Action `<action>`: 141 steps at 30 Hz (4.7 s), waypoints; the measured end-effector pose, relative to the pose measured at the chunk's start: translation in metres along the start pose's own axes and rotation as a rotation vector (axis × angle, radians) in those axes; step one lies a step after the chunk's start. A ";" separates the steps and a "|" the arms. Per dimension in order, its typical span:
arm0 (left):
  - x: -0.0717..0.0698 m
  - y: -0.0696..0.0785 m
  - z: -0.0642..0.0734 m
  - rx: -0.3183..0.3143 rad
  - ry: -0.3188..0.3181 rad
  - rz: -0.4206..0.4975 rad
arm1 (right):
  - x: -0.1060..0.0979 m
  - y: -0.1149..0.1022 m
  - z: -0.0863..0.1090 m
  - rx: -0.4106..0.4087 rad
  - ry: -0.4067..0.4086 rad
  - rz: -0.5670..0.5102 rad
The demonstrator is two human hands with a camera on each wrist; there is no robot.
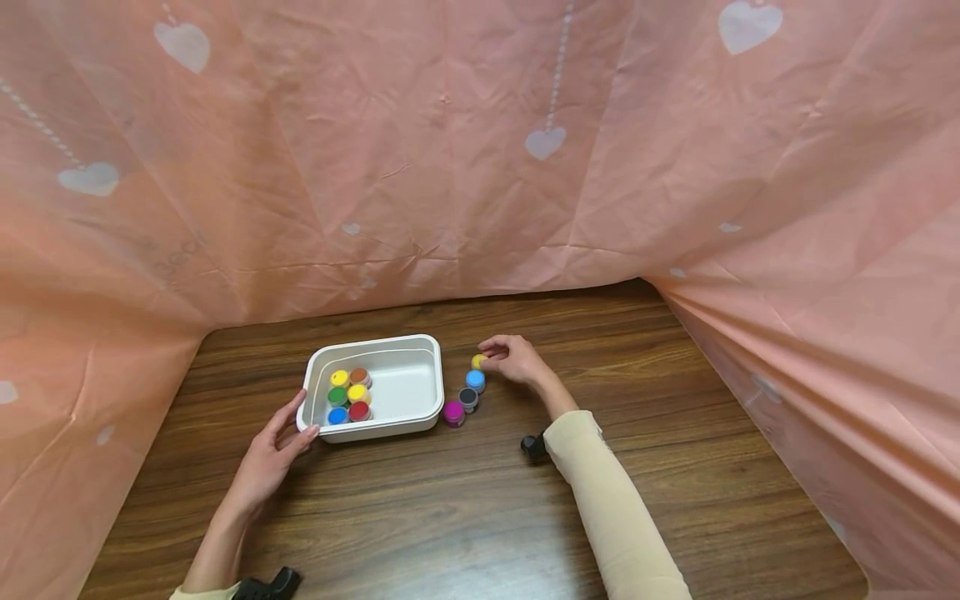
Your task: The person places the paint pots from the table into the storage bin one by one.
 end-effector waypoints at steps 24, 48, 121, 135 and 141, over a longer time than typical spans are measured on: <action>-0.003 -0.003 -0.001 -0.019 0.000 -0.018 | 0.005 0.009 -0.006 0.037 -0.024 -0.042; 0.002 -0.004 -0.008 0.022 0.004 0.023 | 0.000 0.014 -0.008 0.051 -0.006 -0.012; 0.022 -0.010 -0.020 0.030 0.040 0.070 | 0.116 -0.103 -0.033 -0.007 0.063 -0.041; 0.019 -0.011 -0.019 0.044 0.039 0.067 | 0.125 -0.099 -0.038 0.033 0.115 0.046; 0.018 -0.011 -0.019 0.044 0.036 0.069 | 0.129 -0.097 -0.041 0.040 0.104 0.074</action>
Point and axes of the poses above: each hand's wrist, its own z-axis away from the middle knuckle, its own x-axis out of the palm, y = z × x, the point moved 4 cm from there along -z, towards the middle knuckle, and after that the axes turned 7 degrees about x, right-handed, at the moved point
